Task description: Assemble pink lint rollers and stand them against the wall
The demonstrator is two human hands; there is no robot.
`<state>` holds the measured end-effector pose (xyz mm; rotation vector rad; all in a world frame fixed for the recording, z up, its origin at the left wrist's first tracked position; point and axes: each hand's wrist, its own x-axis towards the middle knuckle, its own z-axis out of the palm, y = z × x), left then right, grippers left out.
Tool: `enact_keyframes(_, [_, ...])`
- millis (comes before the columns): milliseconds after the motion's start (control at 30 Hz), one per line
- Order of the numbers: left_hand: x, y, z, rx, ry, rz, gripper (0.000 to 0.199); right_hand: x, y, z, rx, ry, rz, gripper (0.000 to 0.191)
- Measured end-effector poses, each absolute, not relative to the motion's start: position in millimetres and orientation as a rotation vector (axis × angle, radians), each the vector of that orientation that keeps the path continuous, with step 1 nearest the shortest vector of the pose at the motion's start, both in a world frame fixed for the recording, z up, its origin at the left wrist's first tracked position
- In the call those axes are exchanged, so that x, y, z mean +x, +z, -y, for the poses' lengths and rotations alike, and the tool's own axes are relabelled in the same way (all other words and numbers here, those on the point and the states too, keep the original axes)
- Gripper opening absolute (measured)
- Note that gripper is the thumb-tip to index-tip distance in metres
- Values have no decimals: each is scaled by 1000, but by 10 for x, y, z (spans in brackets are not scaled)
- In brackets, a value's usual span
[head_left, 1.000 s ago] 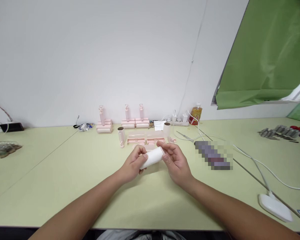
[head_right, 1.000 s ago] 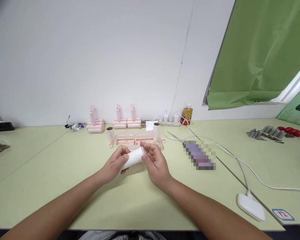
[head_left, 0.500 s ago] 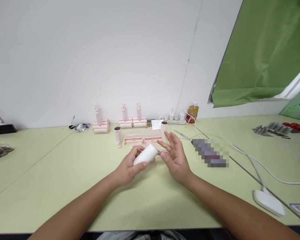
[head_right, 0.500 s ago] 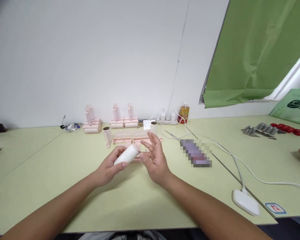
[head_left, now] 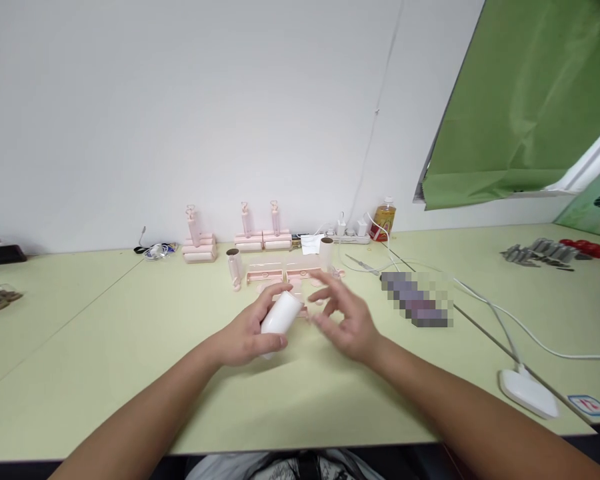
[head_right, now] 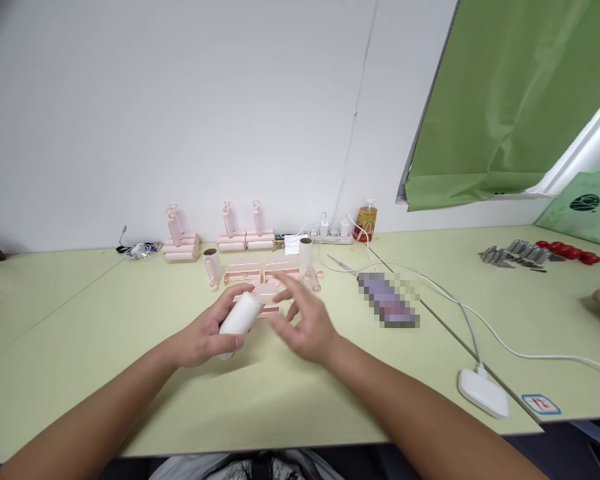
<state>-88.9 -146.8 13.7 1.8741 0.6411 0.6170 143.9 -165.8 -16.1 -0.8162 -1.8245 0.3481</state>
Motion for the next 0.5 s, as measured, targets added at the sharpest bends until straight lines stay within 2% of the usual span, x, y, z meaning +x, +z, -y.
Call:
enact_keyframes(67, [-907,149,1453,1812,641,-701,78,1586,-115,1535,-966,208,1573,49])
enact_keyframes(200, [-940,156,1390,1746,766,-763,76,1869,-111,1236,-1302,141,1463,48])
enact_keyframes(433, [-1028,147,1194,1693,1033,-944,75,1909,-224,1074,-1539,401,1532,52])
enact_keyframes(500, [-1072,151,1125,1696,1150,-1077,72,1891,-240,1080,-1575,446,1538,47])
